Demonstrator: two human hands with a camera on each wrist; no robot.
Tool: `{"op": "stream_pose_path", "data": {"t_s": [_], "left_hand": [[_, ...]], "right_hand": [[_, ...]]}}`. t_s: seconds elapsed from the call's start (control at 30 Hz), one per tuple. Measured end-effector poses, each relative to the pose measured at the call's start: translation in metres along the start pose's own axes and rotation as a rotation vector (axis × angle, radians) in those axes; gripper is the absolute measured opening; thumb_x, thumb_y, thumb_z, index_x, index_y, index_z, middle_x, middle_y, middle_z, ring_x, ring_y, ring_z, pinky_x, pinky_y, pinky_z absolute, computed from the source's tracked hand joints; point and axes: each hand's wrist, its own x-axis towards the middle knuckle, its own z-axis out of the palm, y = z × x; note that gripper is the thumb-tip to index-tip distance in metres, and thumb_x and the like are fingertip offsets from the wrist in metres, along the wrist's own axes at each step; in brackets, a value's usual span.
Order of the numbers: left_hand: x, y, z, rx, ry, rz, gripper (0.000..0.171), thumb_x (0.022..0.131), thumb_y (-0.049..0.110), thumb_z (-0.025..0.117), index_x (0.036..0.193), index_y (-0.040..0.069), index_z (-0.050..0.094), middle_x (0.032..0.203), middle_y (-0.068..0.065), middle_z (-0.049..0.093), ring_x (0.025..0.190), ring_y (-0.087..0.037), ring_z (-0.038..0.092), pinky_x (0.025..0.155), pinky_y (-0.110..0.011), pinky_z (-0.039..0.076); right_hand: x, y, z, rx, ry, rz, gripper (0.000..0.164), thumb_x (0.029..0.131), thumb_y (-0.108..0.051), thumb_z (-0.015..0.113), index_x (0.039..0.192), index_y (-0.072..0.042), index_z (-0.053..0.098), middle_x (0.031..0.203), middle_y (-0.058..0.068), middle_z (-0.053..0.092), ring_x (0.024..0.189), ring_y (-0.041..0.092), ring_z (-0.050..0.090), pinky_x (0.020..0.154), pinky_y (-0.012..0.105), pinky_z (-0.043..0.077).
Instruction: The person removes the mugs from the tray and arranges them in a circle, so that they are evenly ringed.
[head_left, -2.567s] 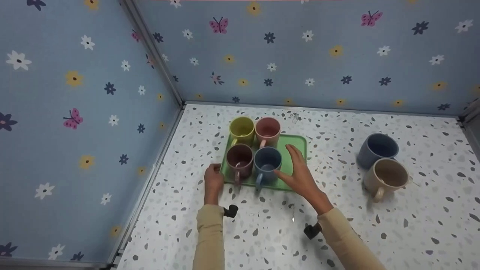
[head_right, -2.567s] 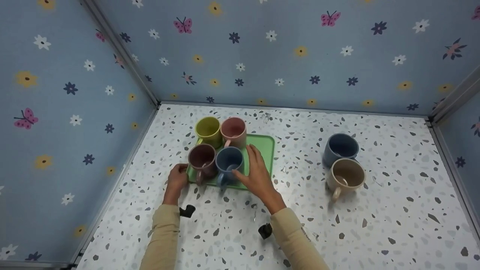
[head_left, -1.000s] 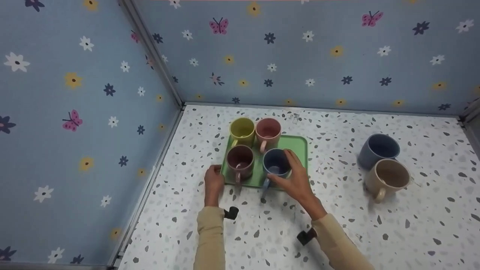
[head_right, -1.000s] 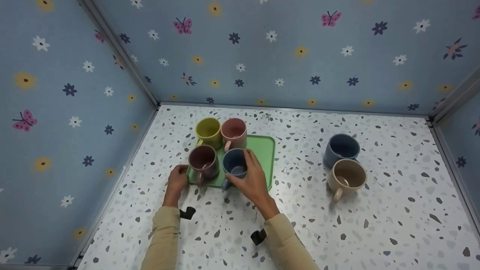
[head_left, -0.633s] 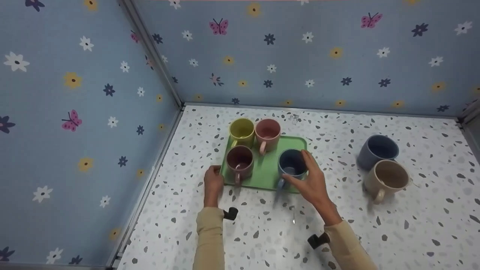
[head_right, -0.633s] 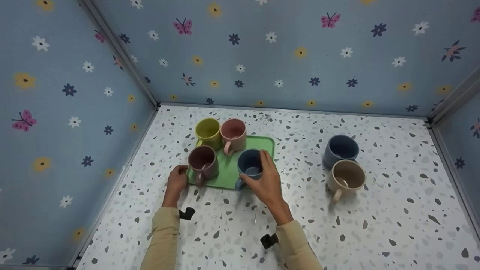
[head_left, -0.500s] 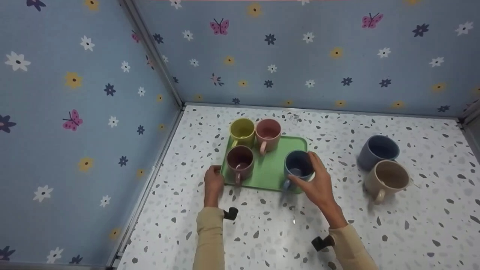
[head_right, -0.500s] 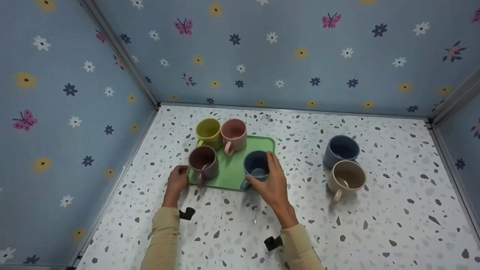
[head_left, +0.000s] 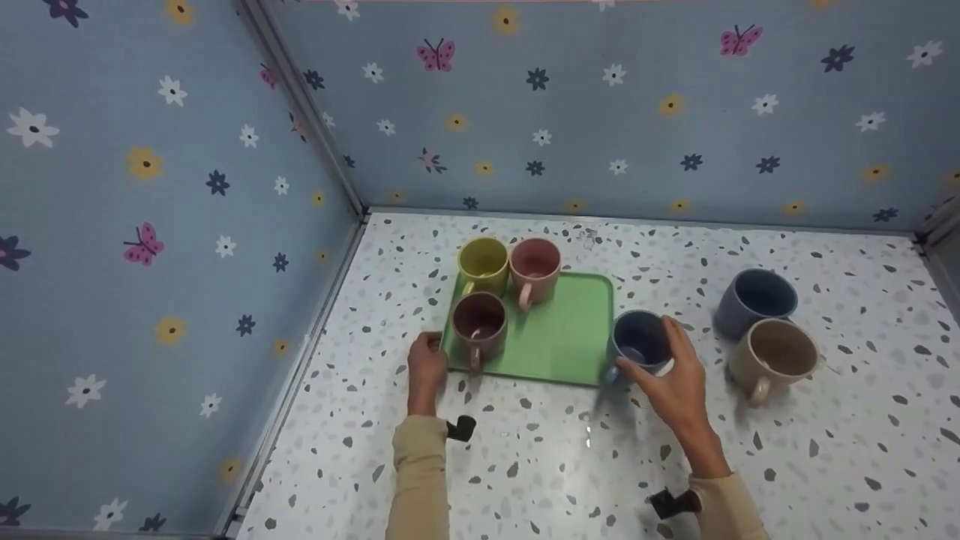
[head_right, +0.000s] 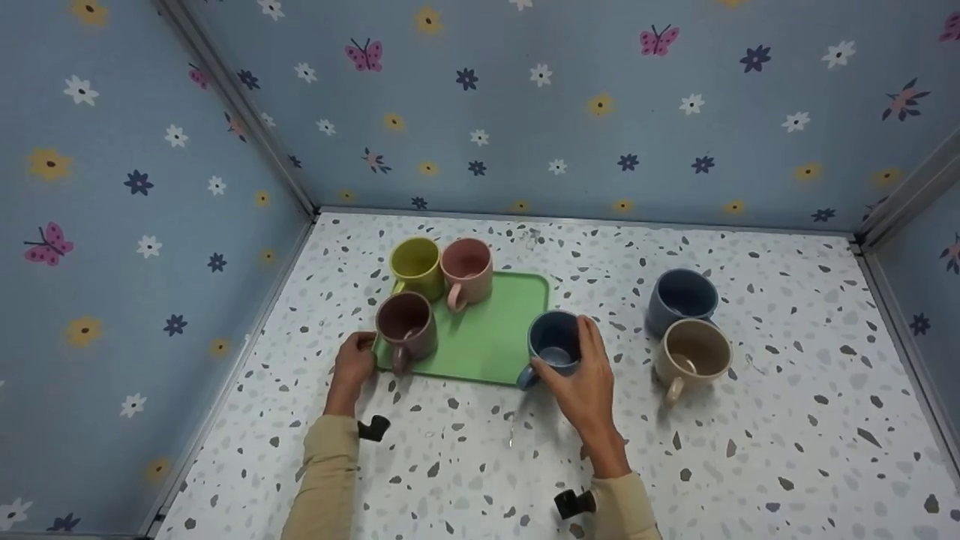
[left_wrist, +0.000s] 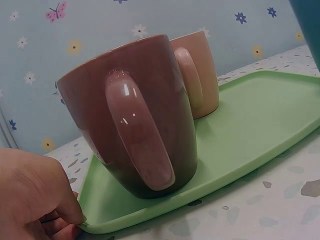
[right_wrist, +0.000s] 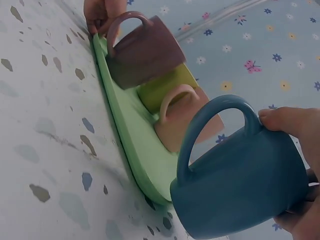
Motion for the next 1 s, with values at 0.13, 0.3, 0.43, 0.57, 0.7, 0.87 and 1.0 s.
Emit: {"op": "stream_pose_path", "data": {"t_s": [0.13, 0.3, 0.43, 0.57, 0.7, 0.87, 1.0], "left_hand": [[0.000, 0.001, 0.000, -0.001, 0.011, 0.013, 0.037, 0.092, -0.001, 0.036, 0.123, -0.002, 0.056, 0.117, -0.019, 0.060, 0.106, -0.029, 0.057, 0.094, -0.039, 0.046], [0.001, 0.002, 0.000, 0.012, -0.005, -0.013, 0.037, 0.092, 0.000, 0.037, 0.124, 0.000, 0.055, 0.117, -0.018, 0.058, 0.106, -0.027, 0.056, 0.094, -0.039, 0.045], [0.001, 0.003, 0.000, 0.026, -0.013, -0.017, 0.038, 0.092, 0.000, 0.036, 0.125, 0.000, 0.054, 0.118, -0.018, 0.058, 0.107, -0.027, 0.055, 0.095, -0.039, 0.045], [0.000, 0.003, -0.001, 0.032, -0.003, -0.004, 0.038, 0.090, -0.002, 0.037, 0.123, 0.000, 0.056, 0.119, -0.018, 0.059, 0.109, -0.029, 0.055, 0.096, -0.040, 0.045], [0.000, 0.004, -0.001, 0.042, -0.008, -0.015, 0.038, 0.091, -0.001, 0.037, 0.124, 0.000, 0.055, 0.121, -0.019, 0.058, 0.109, -0.029, 0.055, 0.096, -0.040, 0.045], [0.000, 0.005, 0.000, 0.047, -0.019, -0.032, 0.039, 0.091, -0.001, 0.037, 0.126, 0.000, 0.054, 0.122, -0.019, 0.057, 0.109, -0.028, 0.055, 0.096, -0.039, 0.045], [0.000, 0.004, -0.001, 0.032, -0.015, -0.021, 0.041, 0.087, -0.004, 0.039, 0.125, 0.000, 0.054, 0.121, -0.018, 0.057, 0.110, -0.029, 0.054, 0.097, -0.040, 0.044]], "right_hand": [[-0.004, 0.005, -0.011, -0.035, 0.045, 0.033, 0.090, 0.065, -0.021, 0.088, 0.140, 0.001, 0.044, 0.144, 0.022, 0.043, 0.135, 0.038, 0.039, 0.112, 0.050, 0.029], [-0.009, 0.014, -0.024, -0.062, 0.090, 0.089, 0.090, 0.064, -0.022, 0.088, 0.140, -0.002, 0.045, 0.146, 0.024, 0.040, 0.136, 0.041, 0.036, 0.113, 0.051, 0.028], [-0.012, 0.020, -0.031, -0.065, 0.128, 0.082, 0.087, 0.064, -0.020, 0.089, 0.139, -0.002, 0.048, 0.143, 0.021, 0.045, 0.132, 0.036, 0.043, 0.112, 0.044, 0.031], [-0.015, 0.025, -0.036, -0.075, 0.158, 0.059, 0.083, 0.063, -0.017, 0.089, 0.135, -0.002, 0.051, 0.137, 0.016, 0.051, 0.125, 0.029, 0.049, 0.107, 0.026, 0.033], [-0.018, 0.029, -0.041, -0.087, 0.176, 0.080, 0.081, 0.063, -0.014, 0.089, 0.134, -0.003, 0.052, 0.136, 0.017, 0.051, 0.123, 0.031, 0.049, 0.106, 0.032, 0.035], [-0.022, 0.033, -0.045, -0.102, 0.189, 0.104, 0.080, 0.063, -0.013, 0.088, 0.133, -0.001, 0.052, 0.135, 0.020, 0.050, 0.119, 0.035, 0.047, 0.101, 0.049, 0.034], [-0.023, 0.034, -0.048, -0.127, 0.192, 0.098, 0.078, 0.064, -0.013, 0.088, 0.132, -0.001, 0.052, 0.133, 0.019, 0.051, 0.116, 0.035, 0.045, 0.100, 0.050, 0.029]]}}
